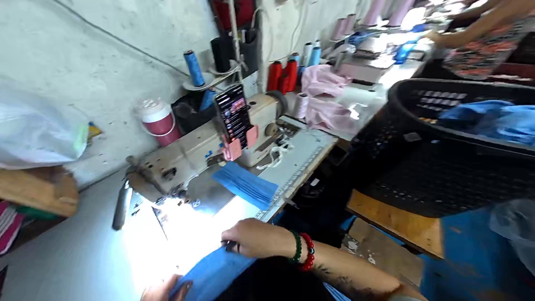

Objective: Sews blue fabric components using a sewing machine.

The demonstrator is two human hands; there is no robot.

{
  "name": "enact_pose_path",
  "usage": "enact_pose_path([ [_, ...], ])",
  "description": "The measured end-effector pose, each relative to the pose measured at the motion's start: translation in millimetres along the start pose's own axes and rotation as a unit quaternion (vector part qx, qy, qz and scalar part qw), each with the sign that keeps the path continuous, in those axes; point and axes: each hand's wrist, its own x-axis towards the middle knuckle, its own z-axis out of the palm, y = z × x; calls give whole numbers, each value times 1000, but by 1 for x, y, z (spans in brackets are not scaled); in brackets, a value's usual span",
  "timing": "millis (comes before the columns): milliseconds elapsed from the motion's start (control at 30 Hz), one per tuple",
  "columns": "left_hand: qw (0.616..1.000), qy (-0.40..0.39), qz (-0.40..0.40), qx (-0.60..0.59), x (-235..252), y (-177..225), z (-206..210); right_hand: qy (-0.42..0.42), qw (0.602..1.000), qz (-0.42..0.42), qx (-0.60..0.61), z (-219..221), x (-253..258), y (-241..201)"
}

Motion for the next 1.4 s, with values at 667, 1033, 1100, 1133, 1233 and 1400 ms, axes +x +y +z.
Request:
enact_pose_path([
  [667,986,159,-44,24,4,-8,36,600,764,82,223,-156,23,80],
  [1033,985,168,-42,17,4,-10,37,588,786,69,177,-148,20,78],
  [1100,985,169,-40,17,4,-10,37,581,793,69,172,-148,19,78],
  [1133,984,170,-40,18,4,-10,37,579,794,70,171,-148,19,79],
  [1233,984,171,-44,20,4,-9,38,574,796,81,173,-149,17,79],
  [1400,983,176,-44,24,4,-11,39,572,798,76,175,-149,17,79],
])
